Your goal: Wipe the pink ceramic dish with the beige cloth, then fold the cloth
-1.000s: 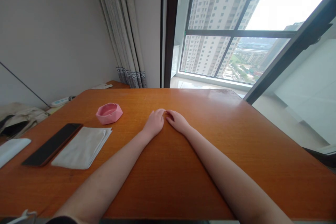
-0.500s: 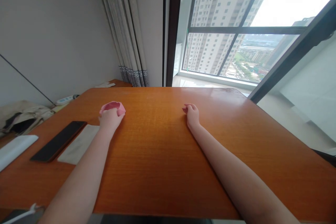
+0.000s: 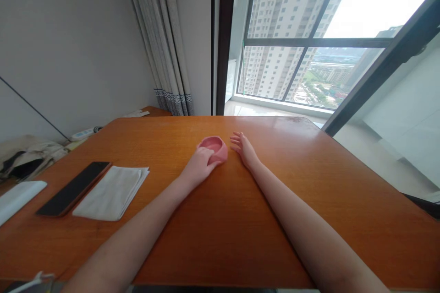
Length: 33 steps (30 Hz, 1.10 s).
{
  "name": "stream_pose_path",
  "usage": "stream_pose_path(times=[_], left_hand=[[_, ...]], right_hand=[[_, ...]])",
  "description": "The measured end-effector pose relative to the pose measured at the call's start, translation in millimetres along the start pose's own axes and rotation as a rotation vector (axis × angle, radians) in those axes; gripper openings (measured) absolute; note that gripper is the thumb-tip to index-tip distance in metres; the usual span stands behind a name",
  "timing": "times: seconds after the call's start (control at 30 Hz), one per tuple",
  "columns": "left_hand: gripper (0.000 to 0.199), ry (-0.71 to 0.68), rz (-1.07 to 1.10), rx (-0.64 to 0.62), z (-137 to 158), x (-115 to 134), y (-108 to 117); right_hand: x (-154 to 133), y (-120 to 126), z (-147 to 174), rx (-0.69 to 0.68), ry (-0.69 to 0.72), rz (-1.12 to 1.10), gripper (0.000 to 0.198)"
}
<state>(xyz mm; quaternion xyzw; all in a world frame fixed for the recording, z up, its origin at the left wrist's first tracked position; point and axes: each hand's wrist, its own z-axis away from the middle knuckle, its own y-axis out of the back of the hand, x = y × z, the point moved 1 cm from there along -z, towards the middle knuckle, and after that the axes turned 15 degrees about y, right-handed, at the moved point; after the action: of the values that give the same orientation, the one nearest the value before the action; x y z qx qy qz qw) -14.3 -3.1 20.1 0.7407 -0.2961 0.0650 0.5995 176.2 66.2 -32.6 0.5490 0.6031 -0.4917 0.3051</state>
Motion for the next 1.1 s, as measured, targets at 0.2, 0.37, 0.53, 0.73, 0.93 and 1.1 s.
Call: stream_pose_path(times=[0.2, 0.37, 0.53, 0.73, 0.93, 1.1], left_hand=[[0.020, -0.108, -0.001, -0.095, 7, 20, -19], [0.020, -0.081, -0.027, -0.119, 7, 19, -22], [0.045, -0.151, -0.007, -0.136, 16, 14, -5], [0.038, 0.373, -0.105, 0.110, 84, -63, 76], [0.053, 1.114, -0.603, 0.127, 183, -159, 135], [0.062, 0.970, -0.500, 0.320, 183, -189, 121]], right_hand=[[-10, -4, 4, -0.271, 0.037, 0.143, 0.028], [-13, -4, 6, -0.298, 0.092, 0.293, 0.024], [-12, -3, 6, -0.315, 0.084, 0.297, 0.025], [-9, -4, 6, -0.286, 0.044, 0.265, 0.025], [-13, -10, 9, -0.221, 0.058, 0.258, 0.028], [-14, -11, 11, -0.229, 0.054, 0.237, 0.030]])
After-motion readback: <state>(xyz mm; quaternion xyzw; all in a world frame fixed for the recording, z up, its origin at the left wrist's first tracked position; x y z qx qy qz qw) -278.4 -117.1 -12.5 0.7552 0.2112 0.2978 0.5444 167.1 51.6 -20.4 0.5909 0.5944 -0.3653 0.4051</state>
